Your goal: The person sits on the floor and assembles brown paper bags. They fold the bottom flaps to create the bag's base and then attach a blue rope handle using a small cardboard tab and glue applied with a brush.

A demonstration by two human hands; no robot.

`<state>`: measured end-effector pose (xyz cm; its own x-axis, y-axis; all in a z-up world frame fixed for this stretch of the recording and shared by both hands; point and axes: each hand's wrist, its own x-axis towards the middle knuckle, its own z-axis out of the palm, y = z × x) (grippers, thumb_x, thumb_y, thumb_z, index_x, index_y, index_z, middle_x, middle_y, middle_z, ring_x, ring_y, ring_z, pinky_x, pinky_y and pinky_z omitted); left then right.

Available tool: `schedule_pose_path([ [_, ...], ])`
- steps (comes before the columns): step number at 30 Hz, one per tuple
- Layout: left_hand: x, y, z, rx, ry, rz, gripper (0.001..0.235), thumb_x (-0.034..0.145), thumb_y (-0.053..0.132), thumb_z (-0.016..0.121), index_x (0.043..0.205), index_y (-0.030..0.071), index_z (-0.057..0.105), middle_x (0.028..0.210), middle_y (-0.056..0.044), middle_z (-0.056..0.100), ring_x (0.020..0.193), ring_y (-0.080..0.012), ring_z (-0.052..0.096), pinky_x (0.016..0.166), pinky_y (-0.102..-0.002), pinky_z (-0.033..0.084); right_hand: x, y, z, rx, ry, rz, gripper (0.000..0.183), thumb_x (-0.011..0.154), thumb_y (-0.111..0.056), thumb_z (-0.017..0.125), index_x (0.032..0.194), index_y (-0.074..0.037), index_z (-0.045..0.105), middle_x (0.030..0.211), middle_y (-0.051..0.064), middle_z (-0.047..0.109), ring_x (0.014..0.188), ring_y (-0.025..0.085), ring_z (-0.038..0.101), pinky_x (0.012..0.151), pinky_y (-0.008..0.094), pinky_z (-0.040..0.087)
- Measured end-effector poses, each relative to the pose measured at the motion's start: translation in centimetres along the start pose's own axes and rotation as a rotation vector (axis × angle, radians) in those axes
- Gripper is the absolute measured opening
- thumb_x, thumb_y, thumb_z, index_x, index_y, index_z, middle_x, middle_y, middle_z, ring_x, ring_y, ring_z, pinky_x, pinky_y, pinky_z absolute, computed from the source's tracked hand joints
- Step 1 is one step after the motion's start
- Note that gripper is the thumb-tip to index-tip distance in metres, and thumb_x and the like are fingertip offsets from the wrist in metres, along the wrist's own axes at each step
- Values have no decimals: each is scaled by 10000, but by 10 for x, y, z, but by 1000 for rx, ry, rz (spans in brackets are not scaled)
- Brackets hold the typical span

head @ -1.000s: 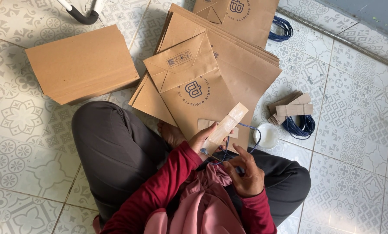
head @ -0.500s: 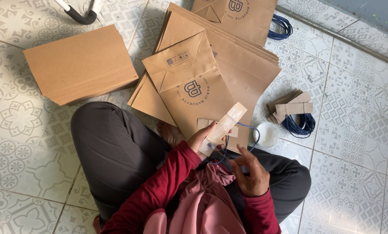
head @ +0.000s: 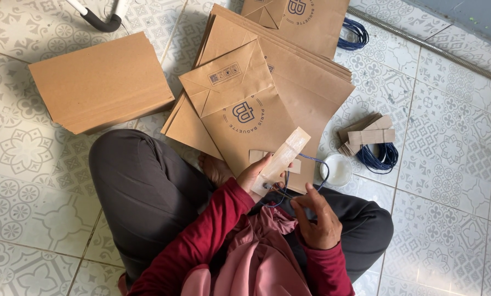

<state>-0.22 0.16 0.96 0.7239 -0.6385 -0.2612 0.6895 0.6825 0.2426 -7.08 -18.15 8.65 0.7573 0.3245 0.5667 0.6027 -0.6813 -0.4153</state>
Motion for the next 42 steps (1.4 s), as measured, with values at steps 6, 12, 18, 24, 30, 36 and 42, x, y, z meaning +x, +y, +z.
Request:
schedule_pose_path([
  [6,5,0,-3,-76,15,3,662,961,593,525,1339,50,564,964,-81,570,690,-177,545,610,-221,491,-1,-7,-4,50,-96,1,534,934,-3,747,1423,-63,541,932,16,736,758,139,651,758,256,578],
  [12,10,-5,-12,-25,-9,7,704,954,625,513,1321,31,596,887,-53,581,704,-176,583,652,-256,456,9,8,-6,-35,-67,-41,625,921,24,777,1471,-91,504,921,3,729,742,122,638,732,246,580],
  [18,-1,-5,24,-159,311,151,553,833,443,812,1216,57,709,1101,-202,723,850,-286,661,697,-421,587,35,20,1,-50,133,-29,231,876,26,767,1077,-70,825,782,29,713,651,201,672,638,350,568],
  [24,-8,3,36,-173,327,158,502,840,409,815,1150,24,723,995,-190,722,794,-272,684,672,-396,595,31,18,17,-61,123,-25,130,939,-21,718,950,-100,821,771,18,683,635,188,651,625,326,563],
  [30,-5,-7,20,-209,354,159,545,809,426,840,1139,9,720,1005,-205,724,795,-268,680,666,-384,590,9,16,15,54,-21,-14,133,941,-74,689,907,-121,808,755,22,662,663,220,660,609,325,559],
  [36,8,-3,-9,-86,-32,-33,728,933,631,539,1337,28,593,854,-39,599,636,-124,576,532,-205,450,18,8,-2,34,-112,-56,149,948,54,667,1025,-49,742,915,67,657,787,196,637,717,291,550],
  [42,6,-6,-2,-54,10,153,691,967,515,557,1424,-1,508,1185,-132,665,795,-159,622,658,-288,550,25,3,-5,-38,-47,-60,113,939,33,707,1036,-15,740,888,94,629,761,213,617,716,315,544],
])
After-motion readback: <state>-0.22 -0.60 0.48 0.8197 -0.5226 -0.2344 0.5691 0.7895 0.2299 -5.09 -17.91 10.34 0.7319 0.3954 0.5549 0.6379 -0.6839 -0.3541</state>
